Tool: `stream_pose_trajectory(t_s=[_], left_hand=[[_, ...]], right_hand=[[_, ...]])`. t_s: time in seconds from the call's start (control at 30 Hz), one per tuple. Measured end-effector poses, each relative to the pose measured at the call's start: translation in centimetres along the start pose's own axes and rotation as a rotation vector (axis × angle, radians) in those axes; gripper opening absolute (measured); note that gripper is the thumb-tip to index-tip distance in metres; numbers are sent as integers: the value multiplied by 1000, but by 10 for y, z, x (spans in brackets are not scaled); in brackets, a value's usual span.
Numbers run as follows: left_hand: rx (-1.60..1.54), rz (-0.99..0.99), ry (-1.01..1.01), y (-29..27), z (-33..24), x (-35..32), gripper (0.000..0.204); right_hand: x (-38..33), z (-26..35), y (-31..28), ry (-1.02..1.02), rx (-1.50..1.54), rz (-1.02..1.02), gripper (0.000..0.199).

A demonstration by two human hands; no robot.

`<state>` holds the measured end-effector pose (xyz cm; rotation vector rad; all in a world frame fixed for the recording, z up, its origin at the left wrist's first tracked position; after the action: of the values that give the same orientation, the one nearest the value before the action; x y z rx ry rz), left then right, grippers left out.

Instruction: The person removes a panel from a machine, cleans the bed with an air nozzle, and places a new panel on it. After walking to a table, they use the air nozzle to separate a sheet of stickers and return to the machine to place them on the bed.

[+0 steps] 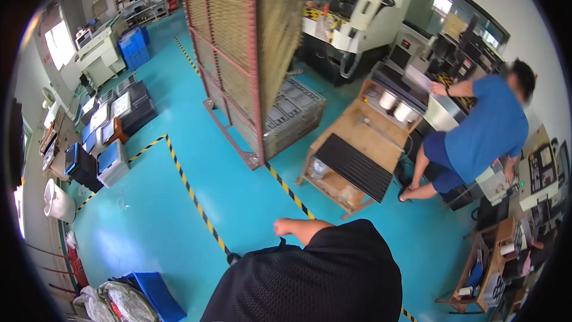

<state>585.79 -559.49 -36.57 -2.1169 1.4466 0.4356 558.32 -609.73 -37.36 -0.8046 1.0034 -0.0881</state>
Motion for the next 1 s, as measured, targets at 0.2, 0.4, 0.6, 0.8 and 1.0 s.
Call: stream_pose_trajectory(t_s=[0.2, 0.4, 0.6, 0.8, 1.0], left_hand=[[96, -264, -163, -176, -25, 110, 29], [63, -499, 4, -360, -165, 281, 46], [-48, -268, -244, -396, -179, 409, 42], [271, 79, -11, -425, -235, 540, 37], [102, -23, -178, -523, -300, 684, 37]], right_hand=[[78, 40, -48, 353, 128, 325, 16], [220, 96, -127, 418, 349, 356, 17], [383, 158, -286, 318, 370, 324, 18], [517, 244, -471, 183, 402, -280, 25], [611, 291, -527, 113, 514, -520, 21]])
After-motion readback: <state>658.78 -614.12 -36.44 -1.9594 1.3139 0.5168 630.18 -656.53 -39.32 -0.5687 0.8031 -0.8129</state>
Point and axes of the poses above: each hand's wrist, its own x-axis towards the middle knuckle, its own y-axis out of the palm, z = x × y, the point moved 5 cm from there along x, towards the middle knuckle, and after that the axes turned 14 degrees about y, right-handed, at the moved point
